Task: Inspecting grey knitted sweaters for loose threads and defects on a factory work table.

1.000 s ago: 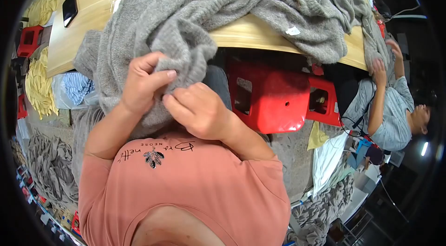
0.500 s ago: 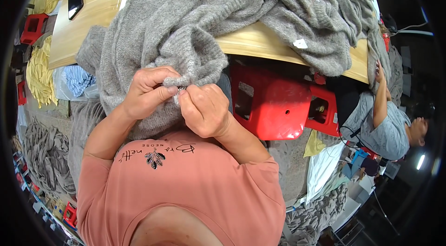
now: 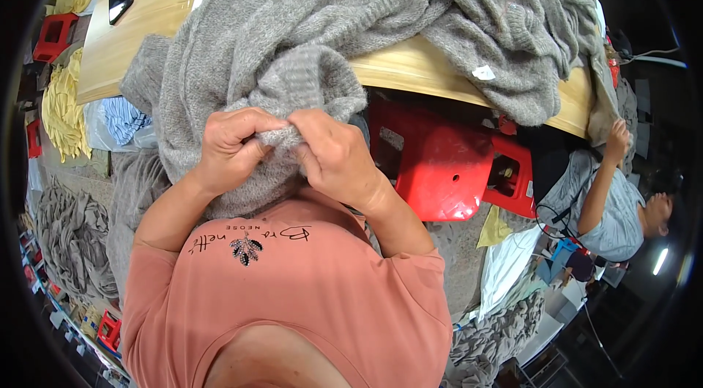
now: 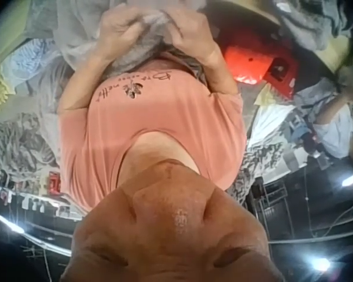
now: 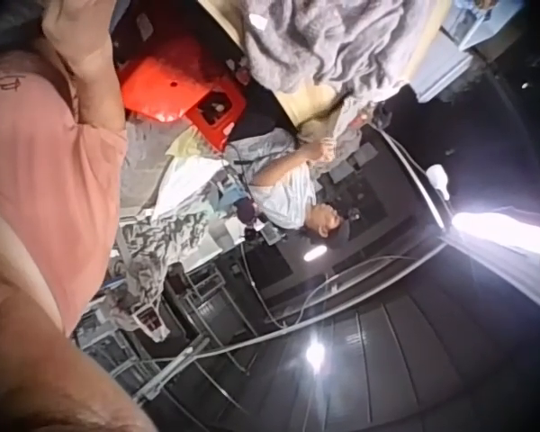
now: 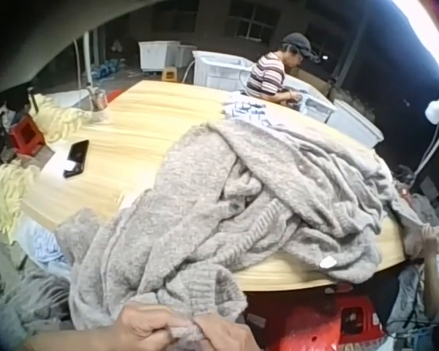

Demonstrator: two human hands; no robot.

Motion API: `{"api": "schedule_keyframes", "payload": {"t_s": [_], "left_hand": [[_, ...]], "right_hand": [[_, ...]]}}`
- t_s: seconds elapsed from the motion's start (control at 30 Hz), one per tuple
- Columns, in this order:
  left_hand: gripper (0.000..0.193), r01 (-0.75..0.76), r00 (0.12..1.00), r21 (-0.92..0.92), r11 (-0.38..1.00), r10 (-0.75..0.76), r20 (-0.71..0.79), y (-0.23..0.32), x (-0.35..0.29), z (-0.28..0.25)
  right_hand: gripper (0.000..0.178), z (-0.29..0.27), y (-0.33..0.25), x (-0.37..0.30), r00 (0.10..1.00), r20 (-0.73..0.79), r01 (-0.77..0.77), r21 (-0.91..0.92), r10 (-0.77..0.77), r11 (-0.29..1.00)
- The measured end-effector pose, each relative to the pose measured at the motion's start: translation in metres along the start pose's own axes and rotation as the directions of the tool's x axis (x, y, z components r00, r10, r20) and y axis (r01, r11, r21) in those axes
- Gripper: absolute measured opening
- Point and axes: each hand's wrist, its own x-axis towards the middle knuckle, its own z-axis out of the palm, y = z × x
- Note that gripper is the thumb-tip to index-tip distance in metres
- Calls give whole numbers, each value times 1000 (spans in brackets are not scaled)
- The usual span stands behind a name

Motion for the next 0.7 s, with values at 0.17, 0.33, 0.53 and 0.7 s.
{"api": "schedule_keyframes", "payload": {"t_s": [0.17, 0.33, 0.53, 0.7], "left_hand": [[32, -83, 991, 177, 981, 99, -85, -6, -1, 2], [33, -298, 929, 355, 886, 354, -104, -9, -2, 9], [31, -374, 878, 446, 813, 466, -111, -4, -5, 17], [28, -138, 961, 370, 919, 215, -176, 1, 7, 11]], "right_hand": [[25, 11, 6, -2, 997, -22, 70, -149, -74, 986], [20, 21, 10, -6, 987, -130, 67, -174, -90, 983], [19, 29, 9, -2, 962, -243, 79, -189, -125, 979], [15, 2, 6, -5, 790, -609, -55, -177, -66, 983]]}}
